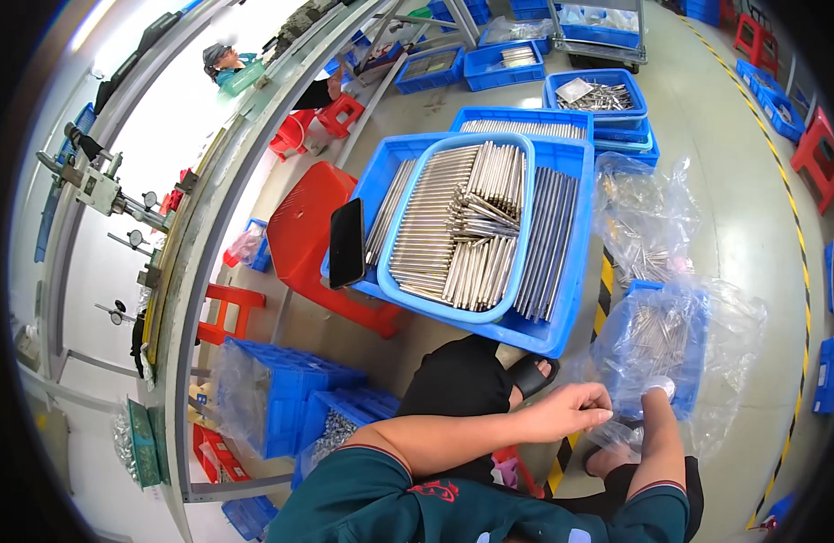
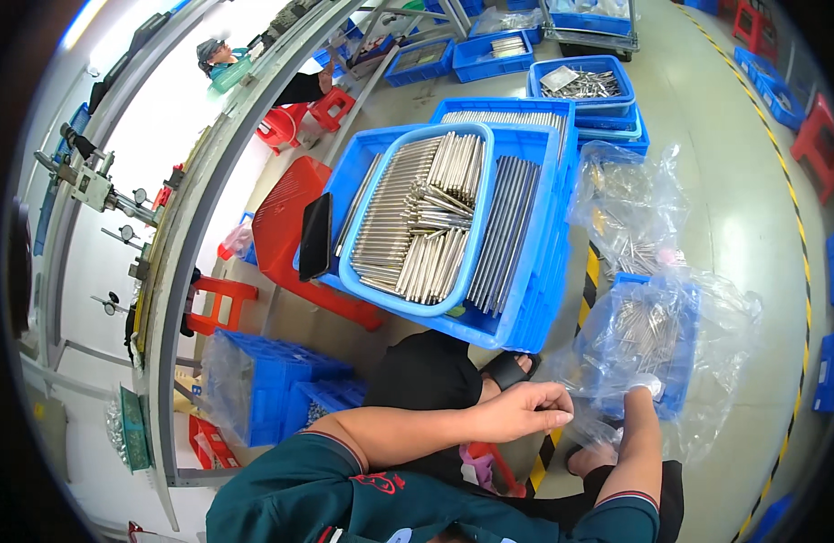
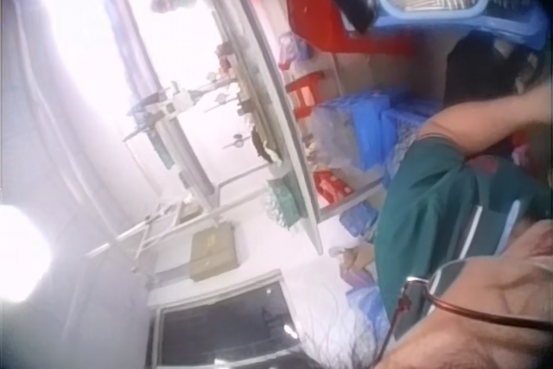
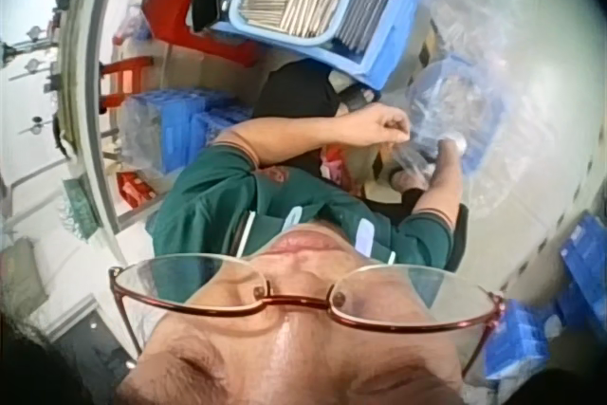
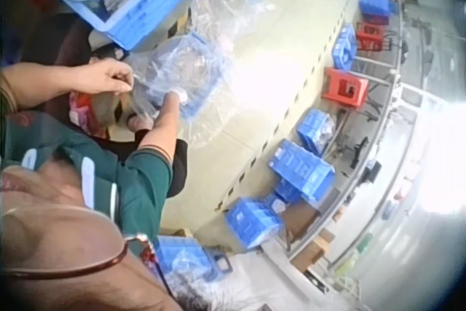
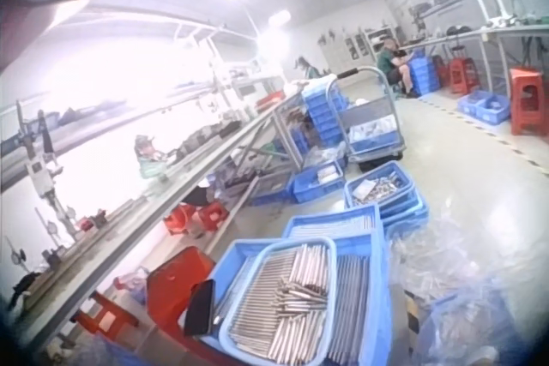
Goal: The person sits on the factory floor and repeatedly picks up small bundles of metal rods from a blue crate. They inspect the rods by holding them in their gloved hands and then place them into a plastic bag. This process is repeated continuously throughout the video.
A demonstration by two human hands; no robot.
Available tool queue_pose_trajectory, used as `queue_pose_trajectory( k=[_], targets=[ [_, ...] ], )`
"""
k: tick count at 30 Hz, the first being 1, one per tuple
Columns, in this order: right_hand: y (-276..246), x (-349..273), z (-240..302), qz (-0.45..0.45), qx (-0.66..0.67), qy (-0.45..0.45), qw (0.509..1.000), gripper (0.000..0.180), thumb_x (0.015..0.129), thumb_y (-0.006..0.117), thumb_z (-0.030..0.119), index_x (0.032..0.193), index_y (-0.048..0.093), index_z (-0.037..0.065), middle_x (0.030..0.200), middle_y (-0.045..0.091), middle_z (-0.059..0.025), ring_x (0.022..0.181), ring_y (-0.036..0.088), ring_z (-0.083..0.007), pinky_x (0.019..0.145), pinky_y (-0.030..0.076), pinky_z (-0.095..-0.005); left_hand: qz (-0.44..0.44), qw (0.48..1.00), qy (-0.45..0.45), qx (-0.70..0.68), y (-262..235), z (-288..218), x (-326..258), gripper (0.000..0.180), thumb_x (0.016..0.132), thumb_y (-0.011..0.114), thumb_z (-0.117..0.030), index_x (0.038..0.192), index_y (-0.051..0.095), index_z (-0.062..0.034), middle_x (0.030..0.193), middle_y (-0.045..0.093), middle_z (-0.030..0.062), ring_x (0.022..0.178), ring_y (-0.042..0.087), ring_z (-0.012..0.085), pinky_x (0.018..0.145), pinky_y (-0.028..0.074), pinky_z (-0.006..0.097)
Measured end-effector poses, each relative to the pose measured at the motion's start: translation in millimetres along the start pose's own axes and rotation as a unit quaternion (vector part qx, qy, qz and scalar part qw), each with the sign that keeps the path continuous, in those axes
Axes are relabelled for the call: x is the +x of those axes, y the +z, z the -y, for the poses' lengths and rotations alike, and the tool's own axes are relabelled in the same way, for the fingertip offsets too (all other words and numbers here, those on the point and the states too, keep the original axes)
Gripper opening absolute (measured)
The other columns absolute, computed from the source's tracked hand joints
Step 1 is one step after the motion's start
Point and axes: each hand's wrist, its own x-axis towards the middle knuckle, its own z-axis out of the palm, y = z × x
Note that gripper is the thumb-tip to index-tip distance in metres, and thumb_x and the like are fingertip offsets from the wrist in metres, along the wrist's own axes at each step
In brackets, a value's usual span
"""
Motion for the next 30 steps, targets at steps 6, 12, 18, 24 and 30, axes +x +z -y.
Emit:
queue_pose_trajectory(
  k=[6,12,18,24,30],
  targets=[
    [-47,-69,-27,-0.032,-0.031,-0.114,0.992,0.031,0.086,0.052,0.022,0.11,0.067,0.011,0.115,0.064,-0.0105,0.103,0.064,-0.0274,0.084,0.05,-0.0382,-0.041,0.996,0.058,-0.048,3,10,1,0.014,0.09,0.059,-0.013,0.094,0.056,0.0001,0.076,0.056,0.0013,0.066,0.052,0.0079,0.06,0.044,0.025],
    [-127,-185,-48,0.069,0.003,-0.218,0.974,0.038,0.078,0.056,0.026,0.109,0.065,0.005,0.104,0.066,-0.019,0.095,0.064,-0.0337,0.081,0.049,-0.0393,-0.049,0.994,0.061,-0.07,-5,-2,-3,0.016,0.091,0.058,-0.018,0.099,0.058,-0.0041,0.078,0.057,-0.0015,0.07,0.052,0.0054,0.062,0.041,0.021],
    [-207,-339,-50,-0.01,0.582,-0.217,0.784,0.007,0.085,0.055,0.015,0.081,0.055,0.009,0.058,0.049,0.0032,0.046,0.044,-0.0053,0.042,0.034,-0.0215,-0.091,0.983,0.087,-0.131,-13,-8,-1,0.018,0.086,0.062,-0.012,0.101,0.06,-0.0028,0.081,0.063,0.0056,0.066,0.055,0.0093,0.061,0.044,0.023],
    [-225,-422,-26,-0.1,0.717,-0.29,0.626,0.016,0.089,0.058,0.024,0.09,0.055,0.008,0.062,0.049,0.004,0.045,0.039,-0.0028,0.041,0.031,-0.0177,-0.035,0.952,0.103,-0.285,-19,-9,0,0.014,0.087,0.061,-0.009,0.099,0.06,-0.0025,0.081,0.064,0.0096,0.065,0.057,0.0134,0.064,0.048,0.025],
    [-205,-420,-5,-0.105,0.736,-0.319,0.588,0.018,0.09,0.056,0.025,0.087,0.056,0.007,0.065,0.05,0.0038,0.051,0.039,-0.0034,0.045,0.031,-0.0193,0.016,0.948,0.1,-0.301,-14,-16,-13,0.011,0.089,0.06,-0.011,0.097,0.06,-0.0034,0.078,0.062,0.0079,0.064,0.055,0.013,0.061,0.044,0.026]
  ],
)
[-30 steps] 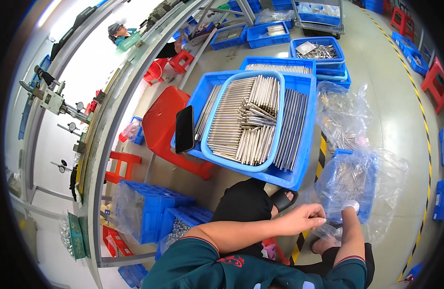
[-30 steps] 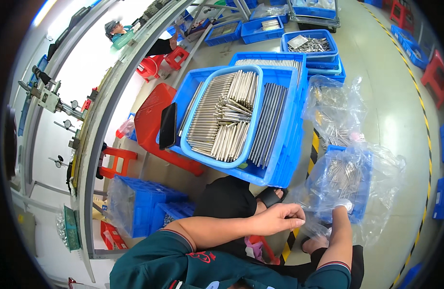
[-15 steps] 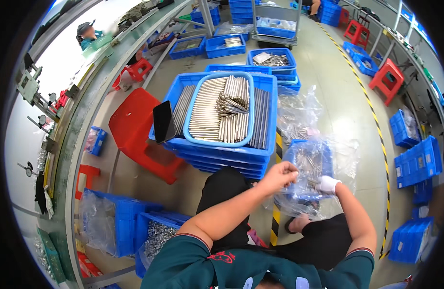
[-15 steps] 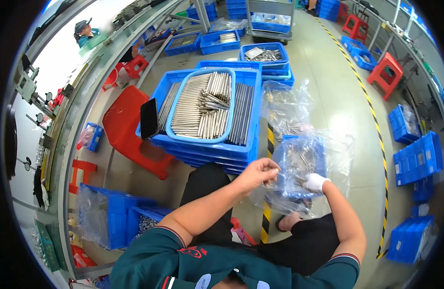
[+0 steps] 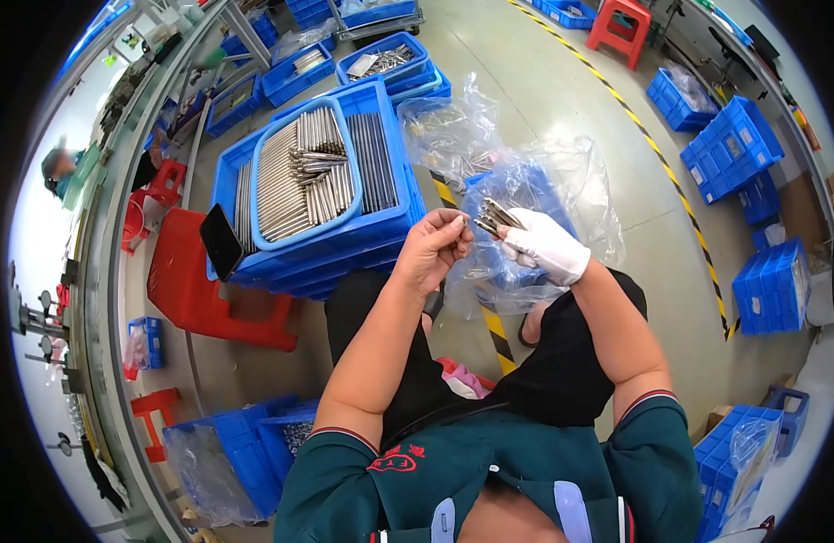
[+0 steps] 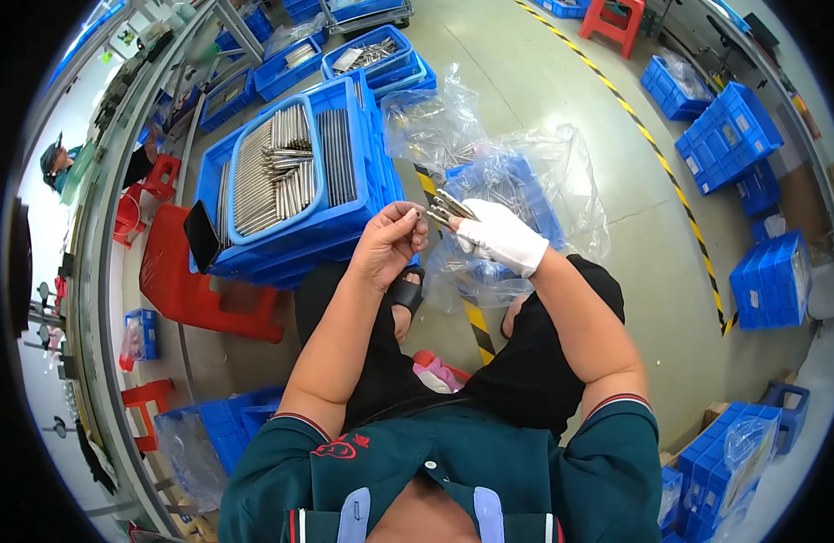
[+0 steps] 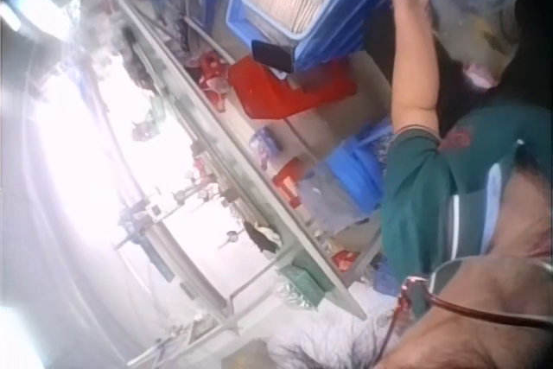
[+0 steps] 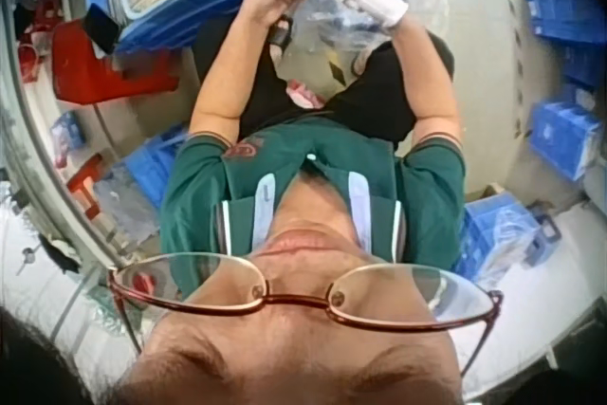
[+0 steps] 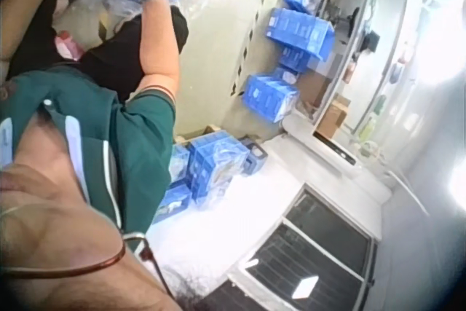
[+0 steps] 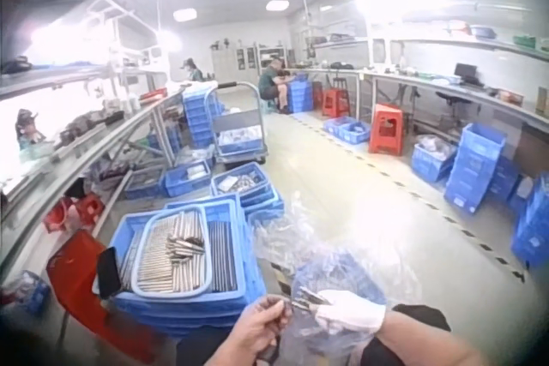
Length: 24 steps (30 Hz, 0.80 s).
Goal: The person sits on the factory floor and repeatedly picks up small bundles of metal rods from a blue crate. They inspect the rods by holding them in their gloved hands and then place them into a plastic bag. This process is repeated continuously throughout the video.
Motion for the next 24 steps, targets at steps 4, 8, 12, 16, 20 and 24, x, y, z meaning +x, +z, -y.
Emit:
queue_pose_trajectory(
  k=[4,8,12,16,20,24],
  targets=[
    [4,12,-8,-0.006,-0.158,-0.023,0.987,0.025,0.089,0.056,0.028,0.084,0.056,0.004,0.065,0.053,-0.0028,0.057,0.048,-0.0116,0.053,0.039,-0.0275,-0.011,1.0,-0.004,0.021,-7,1,-3,0.012,0.089,0.061,-0.013,0.097,0.06,-0.0036,0.077,0.062,0.0074,0.062,0.055,0.0129,0.059,0.043,0.026],
    [4,20,-9,-0.005,-0.214,-0.06,0.975,0.028,0.088,0.056,0.031,0.085,0.056,0.003,0.066,0.054,-0.0082,0.062,0.053,-0.0181,0.06,0.043,-0.0326,-0.031,0.999,-0.011,0.04,-11,-3,-1,0.012,0.089,0.062,-0.014,0.094,0.059,-0.0036,0.073,0.059,0.0059,0.061,0.053,0.0127,0.057,0.043,0.027],
    [1,25,-6,0.001,-0.245,-0.062,0.968,0.028,0.088,0.056,0.031,0.087,0.056,0.003,0.068,0.055,-0.0094,0.064,0.054,-0.0202,0.062,0.043,-0.0335,-0.05,0.995,-0.018,0.079,-11,-6,1,0.012,0.089,0.062,-0.014,0.092,0.059,-0.0035,0.073,0.058,0.0059,0.061,0.052,0.0124,0.057,0.043,0.027],
    [-4,28,-10,-0.011,-0.298,-0.119,0.947,0.026,0.088,0.057,0.028,0.089,0.055,0.002,0.069,0.054,-0.0095,0.063,0.052,-0.0189,0.061,0.042,-0.0322,-0.027,0.994,-0.031,0.1,-12,-6,3,0.011,0.087,0.064,-0.011,0.093,0.059,-0.0033,0.076,0.063,0.0072,0.062,0.056,0.0106,0.059,0.047,0.024],
    [-7,26,-10,-0.009,-0.317,-0.132,0.939,0.027,0.086,0.058,0.028,0.091,0.056,0.002,0.072,0.055,-0.0139,0.066,0.053,-0.0253,0.064,0.042,-0.0351,-0.04,0.989,-0.016,0.143,-9,-6,3,0.012,0.084,0.066,-0.005,0.094,0.06,-0.0012,0.08,0.065,0.0093,0.066,0.059,0.0118,0.061,0.049,0.025],
    [-10,26,-10,-0.01,-0.312,-0.128,0.941,0.03,0.086,0.056,0.034,0.087,0.054,0.004,0.075,0.057,-0.0191,0.075,0.057,-0.0369,0.066,0.043,-0.0411,-0.048,0.98,0.01,0.195,-4,-7,1,0.015,0.081,0.067,-0.002,0.095,0.06,0.0007,0.083,0.066,0.0115,0.067,0.06,0.0129,0.061,0.05,0.026]
  ],
)
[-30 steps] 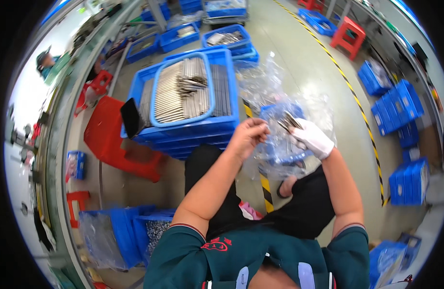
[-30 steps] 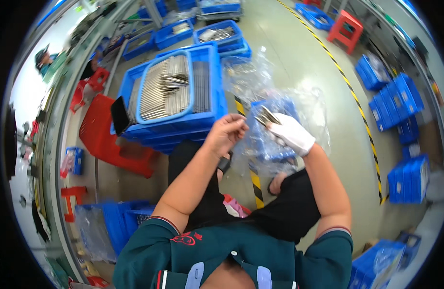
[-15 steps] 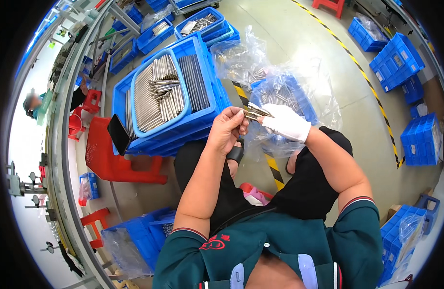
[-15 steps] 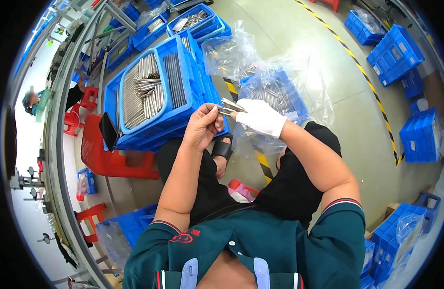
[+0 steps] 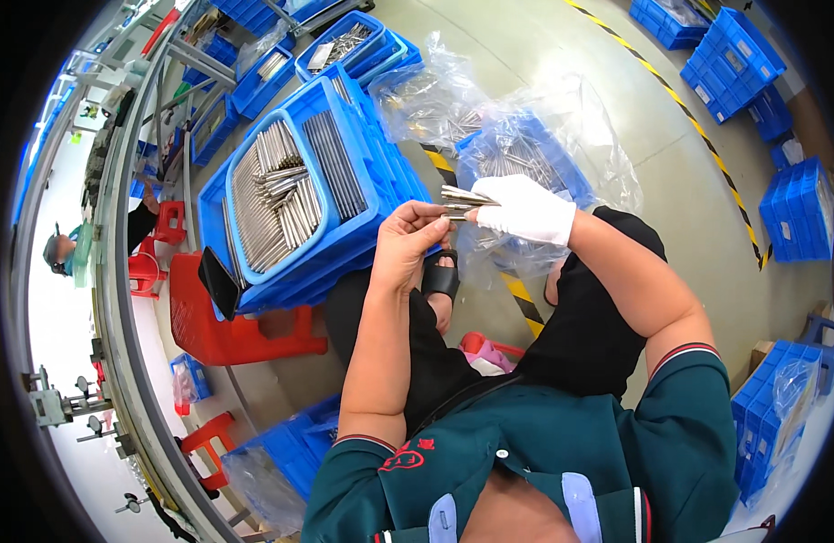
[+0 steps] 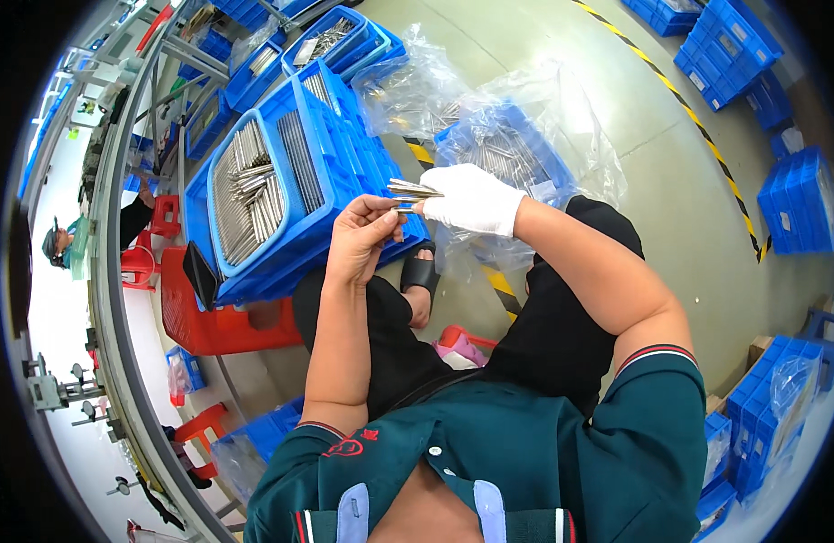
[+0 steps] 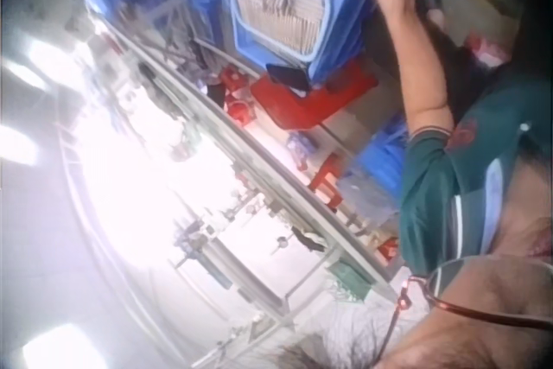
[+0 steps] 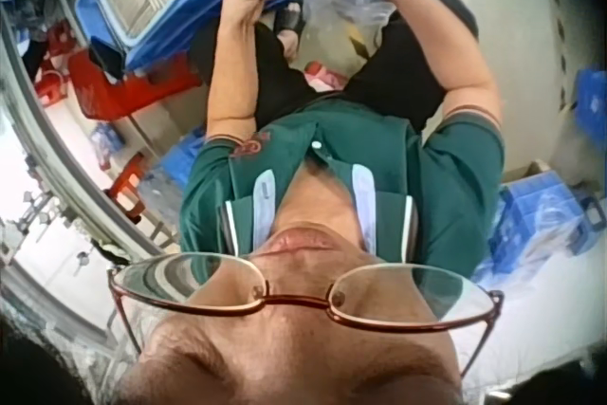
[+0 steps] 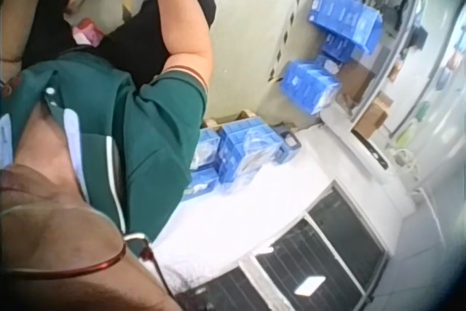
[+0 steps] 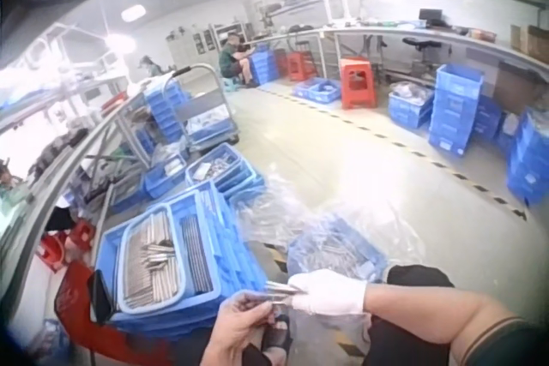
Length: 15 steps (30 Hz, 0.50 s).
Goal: The person sits on the factory floor and repeatedly picks up small bundles of metal rods from a blue crate. They inspect the rods by holding them in their gloved hands and then place them into a plastic bag. This process is repeated continuously throughout the video.
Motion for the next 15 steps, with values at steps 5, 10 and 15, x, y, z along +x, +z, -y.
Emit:
queue_pose_trajectory(
  k=[5,10,15],
  targets=[
    [3.1,-2.5,0.6,-0.017,-0.02,0.001,1.0,0.028,0.086,0.058,0.03,0.091,0.056,0.003,0.075,0.057,-0.0166,0.07,0.056,-0.0302,0.066,0.043,-0.037,0.015,1.0,-0.023,-0.008,-3.6,-1.3,0.8,0.014,0.081,0.069,-0.004,0.092,0.061,0.0002,0.079,0.065,0.0107,0.064,0.06,0.0124,0.058,0.049,0.025],
    [6.5,-5.1,2.1,-0.033,-0.037,-0.025,0.998,0.029,0.086,0.058,0.031,0.091,0.056,0.003,0.073,0.057,-0.0169,0.068,0.055,-0.0328,0.064,0.043,-0.0383,0.01,0.999,-0.036,0.015,-8.1,1.3,1.6,0.011,0.084,0.066,-0.005,0.09,0.059,0.0009,0.078,0.064,0.012,0.062,0.06,0.0148,0.057,0.051,0.026],
    [2.9,-5.2,3.6,-0.002,0.056,0.01,0.998,0.029,0.087,0.056,0.032,0.088,0.053,0.004,0.074,0.056,-0.0187,0.073,0.056,-0.0363,0.064,0.043,-0.0403,0.011,1.0,0.025,0.004,1.7,-0.4,-1.4,0.012,0.083,0.066,-0.004,0.09,0.059,0.0013,0.078,0.065,0.0119,0.063,0.06,0.0144,0.057,0.051,0.026]
  ],
)
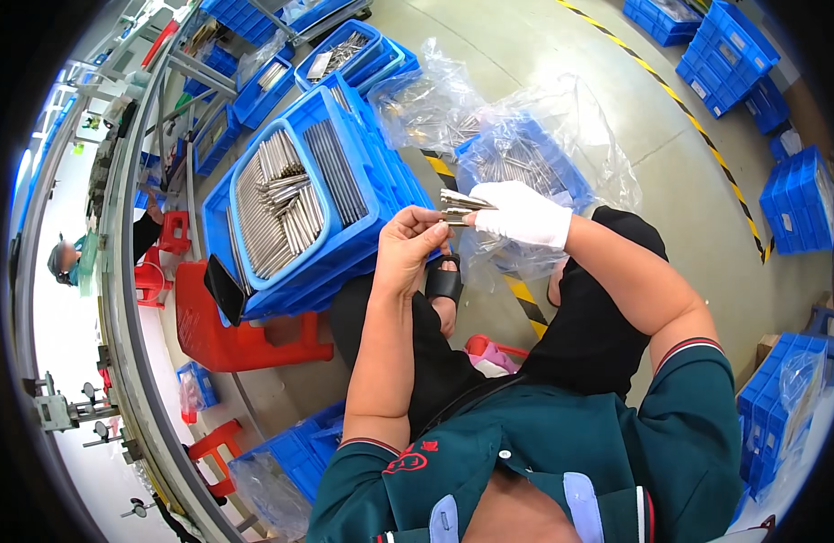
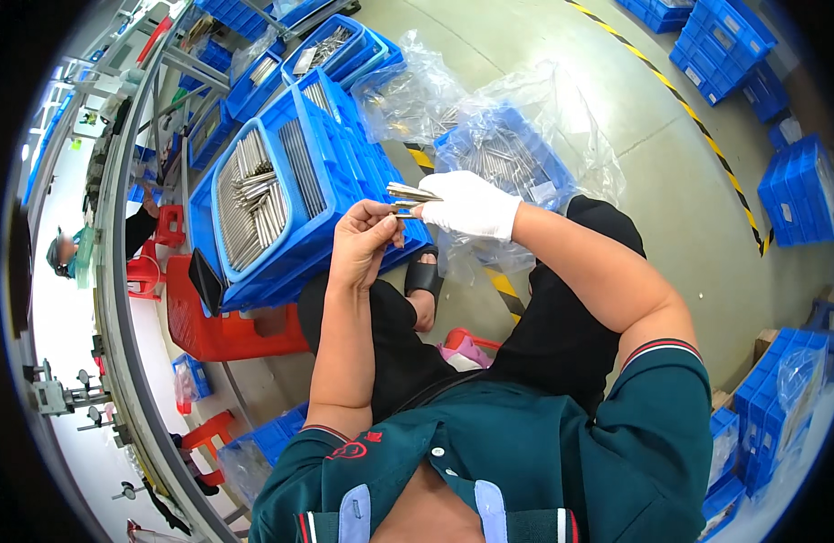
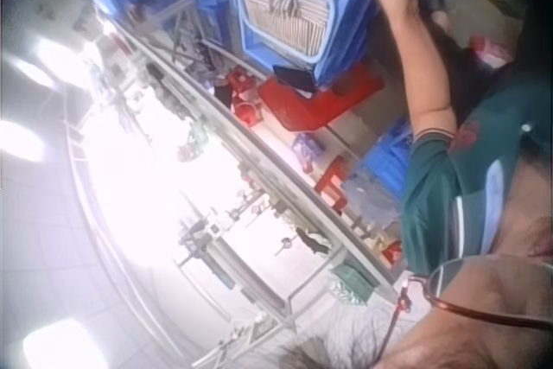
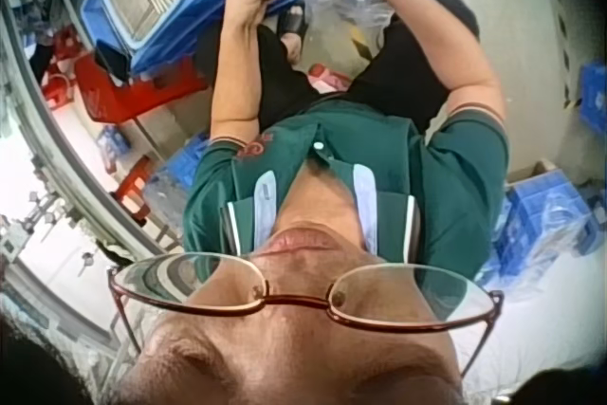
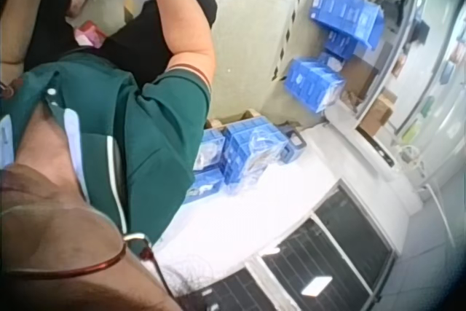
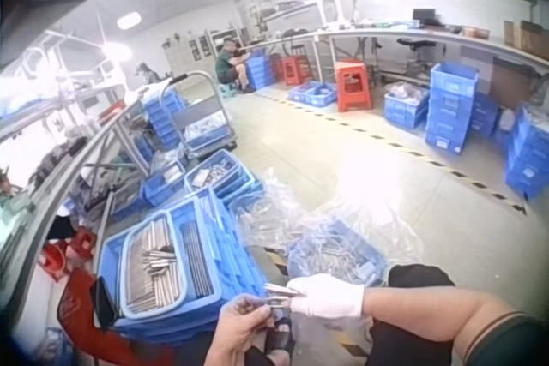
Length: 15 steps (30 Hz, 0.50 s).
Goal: The person sits on the factory floor and repeatedly picks up small bundles of metal rods from a blue crate. They inspect the rods by holding them in their gloved hands and then place them into a plastic bag. This process is repeated continuously throughout the video.
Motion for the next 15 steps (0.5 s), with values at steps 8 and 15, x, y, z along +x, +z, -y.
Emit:
queue_pose_trajectory(
  k=[8,15],
  targets=[
    [3.4,-0.1,4.0,-0.041,-0.062,-0.016,0.997,0.028,0.086,0.058,0.029,0.094,0.056,0.002,0.076,0.058,-0.0173,0.071,0.058,-0.0315,0.065,0.044,-0.0376,-0.022,0.999,-0.039,-0.019,-1.6,-3.0,-0.2,0.011,0.089,0.061,-0.01,0.09,0.059,0.0006,0.077,0.064,0.0112,0.061,0.059,0.014,0.057,0.051,0.027],
    [3.0,2.8,4.0,-0.037,-0.053,-0.019,0.998,0.029,0.087,0.058,0.03,0.092,0.055,0.002,0.075,0.057,-0.0175,0.07,0.057,-0.0313,0.065,0.044,-0.0373,-0.02,0.999,-0.038,0.007,-1.3,-0.2,-0.9,0.014,0.091,0.06,-0.014,0.088,0.059,0.0002,0.077,0.063,0.0107,0.061,0.059,0.0138,0.057,0.05,0.027]
  ],
)
